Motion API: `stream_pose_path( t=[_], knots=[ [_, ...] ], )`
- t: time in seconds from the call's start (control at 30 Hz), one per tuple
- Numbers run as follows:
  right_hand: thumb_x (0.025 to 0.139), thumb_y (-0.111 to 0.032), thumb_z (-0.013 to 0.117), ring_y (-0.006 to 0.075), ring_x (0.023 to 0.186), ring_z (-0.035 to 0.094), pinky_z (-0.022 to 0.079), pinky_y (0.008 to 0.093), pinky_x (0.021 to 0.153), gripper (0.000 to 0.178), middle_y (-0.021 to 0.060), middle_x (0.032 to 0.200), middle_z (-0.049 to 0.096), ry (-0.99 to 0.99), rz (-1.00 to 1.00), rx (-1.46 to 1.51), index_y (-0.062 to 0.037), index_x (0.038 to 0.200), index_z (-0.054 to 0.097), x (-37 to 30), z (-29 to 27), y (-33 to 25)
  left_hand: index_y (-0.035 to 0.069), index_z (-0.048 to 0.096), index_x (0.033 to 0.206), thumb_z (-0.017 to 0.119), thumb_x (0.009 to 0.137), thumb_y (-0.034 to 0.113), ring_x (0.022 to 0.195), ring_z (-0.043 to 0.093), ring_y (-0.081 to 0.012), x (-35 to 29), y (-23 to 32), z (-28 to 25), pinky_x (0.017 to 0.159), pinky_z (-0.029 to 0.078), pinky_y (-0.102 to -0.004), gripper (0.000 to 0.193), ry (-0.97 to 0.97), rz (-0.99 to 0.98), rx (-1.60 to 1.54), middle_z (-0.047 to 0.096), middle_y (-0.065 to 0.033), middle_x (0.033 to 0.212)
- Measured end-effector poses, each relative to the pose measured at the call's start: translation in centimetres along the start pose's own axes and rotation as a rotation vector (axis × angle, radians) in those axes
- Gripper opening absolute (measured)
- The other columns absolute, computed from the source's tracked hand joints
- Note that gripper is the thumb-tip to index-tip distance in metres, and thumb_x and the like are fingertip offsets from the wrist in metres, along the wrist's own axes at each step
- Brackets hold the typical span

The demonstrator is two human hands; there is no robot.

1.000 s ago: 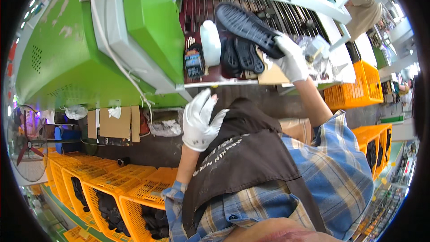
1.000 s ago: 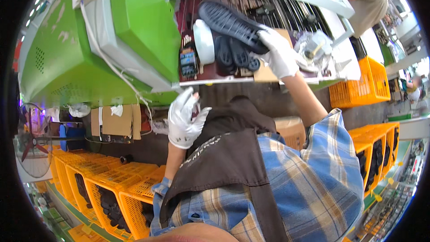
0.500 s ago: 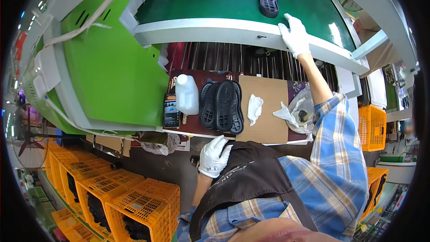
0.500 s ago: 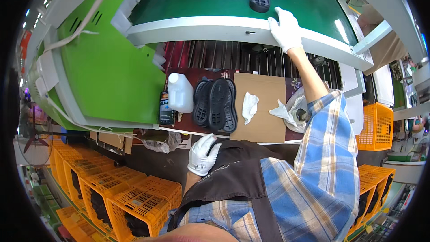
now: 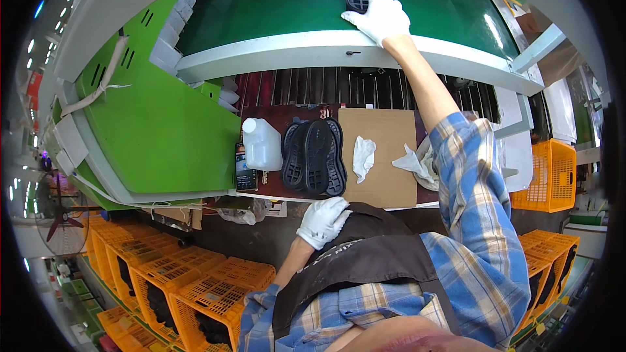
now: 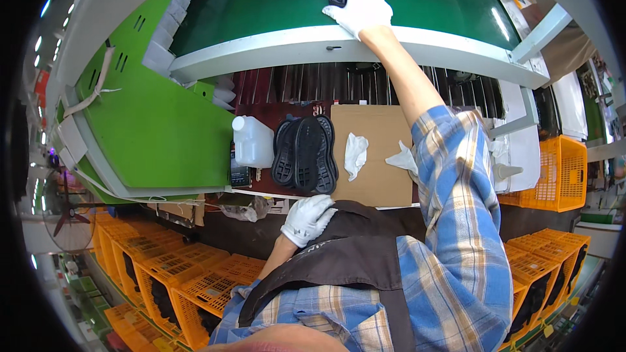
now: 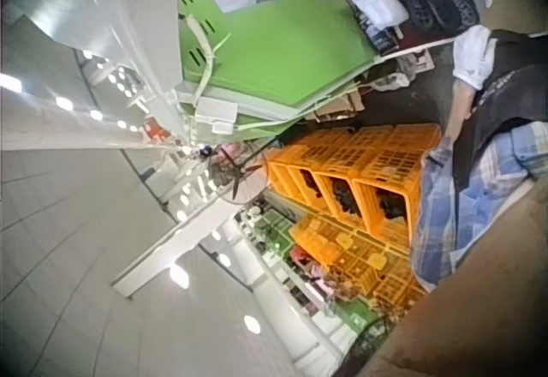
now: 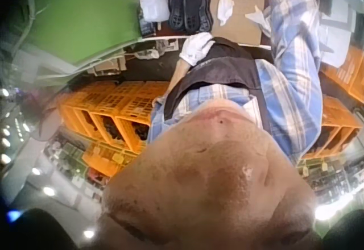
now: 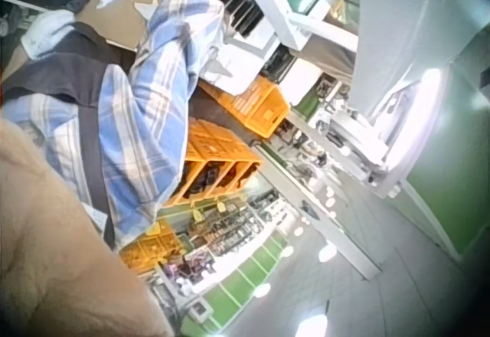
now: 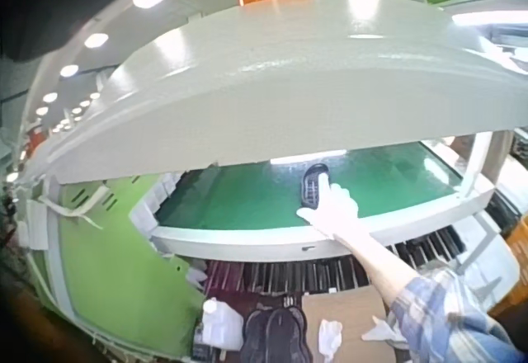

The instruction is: Apply adhesive to the bottom of shoe soles using a brush.

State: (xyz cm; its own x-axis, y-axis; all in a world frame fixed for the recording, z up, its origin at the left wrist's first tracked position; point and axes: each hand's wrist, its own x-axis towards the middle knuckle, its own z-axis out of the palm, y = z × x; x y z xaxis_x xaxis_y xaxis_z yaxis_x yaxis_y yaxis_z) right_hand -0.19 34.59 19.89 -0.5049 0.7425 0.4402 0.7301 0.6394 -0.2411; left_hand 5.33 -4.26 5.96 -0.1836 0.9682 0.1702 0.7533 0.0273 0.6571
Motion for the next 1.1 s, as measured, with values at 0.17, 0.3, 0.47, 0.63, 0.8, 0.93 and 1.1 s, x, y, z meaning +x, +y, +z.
stream_pose_path(
  t=[0.17,0.3,0.47,0.63,0.8,0.93,1.1],
  knots=[
    [0.081,-0.051,0.057,0.0322,0.102,0.060,0.046,0.0397,0.090,0.063,0.0226,0.109,0.060,-0.047,0.067,-0.087,-0.0021,0.121,0.052,1.3,-0.3,-0.4,0.005,0.060,0.089,0.064,0.081,0.017,0.076,0.061,-0.0321,-0.4,-0.9,-0.1,0.066,0.049,-0.0409,0.014,-0.005,0.065,-0.009,0.062,-0.0126,0.088],
    [0.077,-0.046,0.063,0.0377,0.102,0.057,0.045,0.0428,0.089,0.063,0.0249,0.104,0.059,-0.076,0.056,0.054,0.0011,0.117,0.051,0.6,-1.3,-0.7,0.005,0.061,0.090,0.064,0.080,0.013,0.077,0.062,-0.0321,-1.4,-1.9,-0.7,0.066,0.049,-0.0404,0.013,0.050,0.048,-0.041,0.063,-0.0126,0.089],
    [0.079,-0.035,0.064,0.0341,0.101,0.059,0.046,0.0403,0.088,0.060,0.0222,0.107,0.061,0.077,-0.039,0.245,-0.0003,0.125,0.048,-3.0,-2.3,2.2,0.005,0.065,0.092,0.065,0.081,0.014,0.080,0.063,-0.0301,-1.6,-3.2,-1.4,0.069,0.051,-0.0381,0.015,0.117,0.051,-0.054,0.065,-0.0130,0.092],
    [0.083,-0.021,0.064,0.0259,0.093,0.062,0.048,0.0355,0.086,0.049,0.0139,0.104,0.064,0.145,-0.155,0.627,-0.0069,0.128,0.050,-10.4,-0.9,2.6,0.003,0.061,0.099,0.063,0.083,0.024,0.085,0.062,-0.0311,-1.2,-5.6,-1.5,0.072,0.050,-0.0401,0.027,0.185,-0.120,0.042,0.063,-0.0144,0.096],
    [0.085,-0.008,0.059,0.0184,0.097,0.064,0.048,0.0281,0.088,0.029,0.0109,0.107,0.066,-0.288,0.077,0.779,-0.0037,0.113,0.062,-24.8,1.8,4.4,-0.001,0.043,0.128,0.062,0.078,0.052,0.100,0.057,-0.0390,3.0,-6.8,-0.3,0.082,0.048,-0.0451,0.075,0.015,-0.442,0.292,0.054,-0.0231,0.117],
    [0.086,-0.011,0.060,0.0129,0.087,0.064,0.050,0.0273,0.077,0.025,0.0091,0.095,0.068,-0.587,0.485,0.913,0.0009,0.108,0.062,-35.0,1.3,5.5,0.000,0.034,0.136,0.055,0.078,0.063,0.106,0.056,-0.0412,6.0,-7.9,0.2,0.088,0.046,-0.0473,0.089,-0.210,-0.756,0.340,0.052,-0.0270,0.120],
    [0.085,-0.016,0.063,0.0139,0.081,0.061,0.048,0.0269,0.075,0.021,0.0113,0.092,0.067,-0.207,0.754,0.626,-0.0001,0.099,0.066,-40.6,-1.5,11.9,0.000,0.037,0.133,0.065,0.073,0.055,0.096,0.060,-0.0394,7.4,-8.0,0.8,0.081,0.050,-0.0459,0.086,-0.161,-0.757,0.426,0.054,-0.0270,0.109]
  ],
)
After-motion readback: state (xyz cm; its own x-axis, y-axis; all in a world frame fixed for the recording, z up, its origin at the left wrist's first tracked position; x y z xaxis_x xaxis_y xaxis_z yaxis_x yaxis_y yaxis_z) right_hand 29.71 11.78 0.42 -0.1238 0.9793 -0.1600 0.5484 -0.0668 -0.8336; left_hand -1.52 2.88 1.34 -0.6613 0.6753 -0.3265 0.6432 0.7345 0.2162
